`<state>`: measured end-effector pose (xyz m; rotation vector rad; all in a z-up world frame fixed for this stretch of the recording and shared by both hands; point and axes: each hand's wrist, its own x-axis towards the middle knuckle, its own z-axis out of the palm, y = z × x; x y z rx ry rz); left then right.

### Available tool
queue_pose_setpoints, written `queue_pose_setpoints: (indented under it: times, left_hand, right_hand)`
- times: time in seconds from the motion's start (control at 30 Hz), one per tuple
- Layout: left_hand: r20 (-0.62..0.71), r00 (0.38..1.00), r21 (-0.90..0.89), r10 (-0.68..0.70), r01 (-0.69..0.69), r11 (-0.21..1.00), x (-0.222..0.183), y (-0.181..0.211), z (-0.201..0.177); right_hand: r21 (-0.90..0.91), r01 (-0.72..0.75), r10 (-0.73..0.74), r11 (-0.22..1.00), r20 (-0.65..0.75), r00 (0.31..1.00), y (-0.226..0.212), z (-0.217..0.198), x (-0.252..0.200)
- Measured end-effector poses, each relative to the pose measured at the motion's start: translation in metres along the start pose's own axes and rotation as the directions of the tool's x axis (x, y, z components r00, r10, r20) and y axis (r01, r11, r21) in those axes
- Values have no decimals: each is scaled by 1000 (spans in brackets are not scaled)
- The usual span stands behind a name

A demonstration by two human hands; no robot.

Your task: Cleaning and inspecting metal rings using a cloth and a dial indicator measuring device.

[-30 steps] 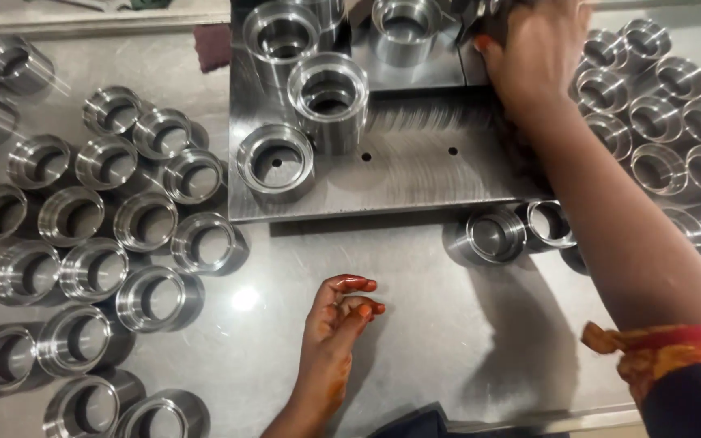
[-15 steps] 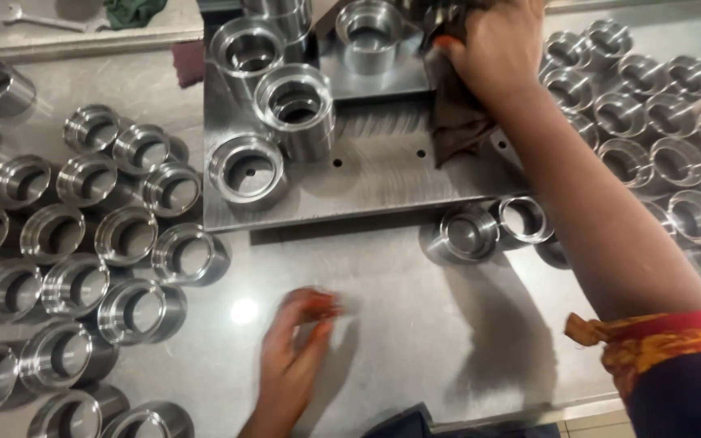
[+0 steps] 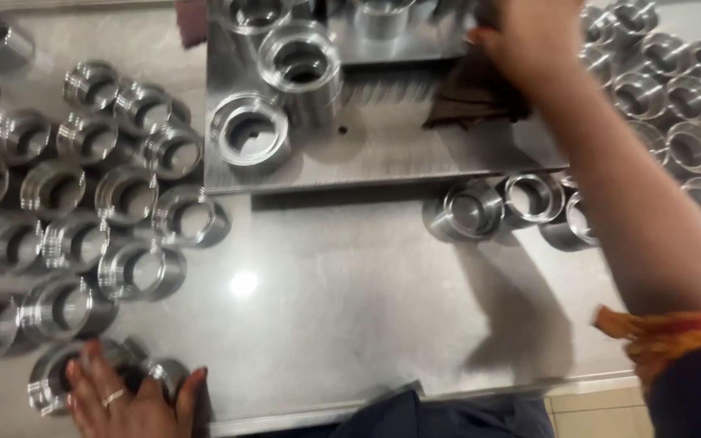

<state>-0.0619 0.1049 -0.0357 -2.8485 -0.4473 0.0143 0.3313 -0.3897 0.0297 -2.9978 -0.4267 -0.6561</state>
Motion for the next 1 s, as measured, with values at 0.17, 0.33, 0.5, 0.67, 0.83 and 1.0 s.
queue_pose_setpoints:
  times: [0.17, 0.33, 0.5, 0.67, 0.83, 1.0]
  left_hand:
    - [-177, 983, -821, 42, -172, 544, -11, 20, -2]
    - [240, 919, -857, 313, 352, -377, -1, 101, -24]
    - [-165, 867, -935, 470, 15, -355, 6, 163, -78]
    - [-270, 814, -954, 515, -152, -259, -13, 185, -115]
    - [-430, 755, -903, 495, -365, -227, -24, 191, -119]
    - [-481, 724, -868, 494, -473, -152, -31, 187, -109]
  right_hand:
    - [-288, 339, -166, 896, 491, 855, -80, -117, -128]
    - [358, 353, -434, 865, 177, 883, -111, -120, -257]
    - [171, 52, -114, 984, 372, 921, -107, -102, -291]
    - [412, 154, -161, 898, -18, 987, -148, -125, -307]
    - [268, 621, -468, 737, -461, 754, -199, -115, -265]
    - [565, -698, -209, -441, 691, 692, -209, -95, -256]
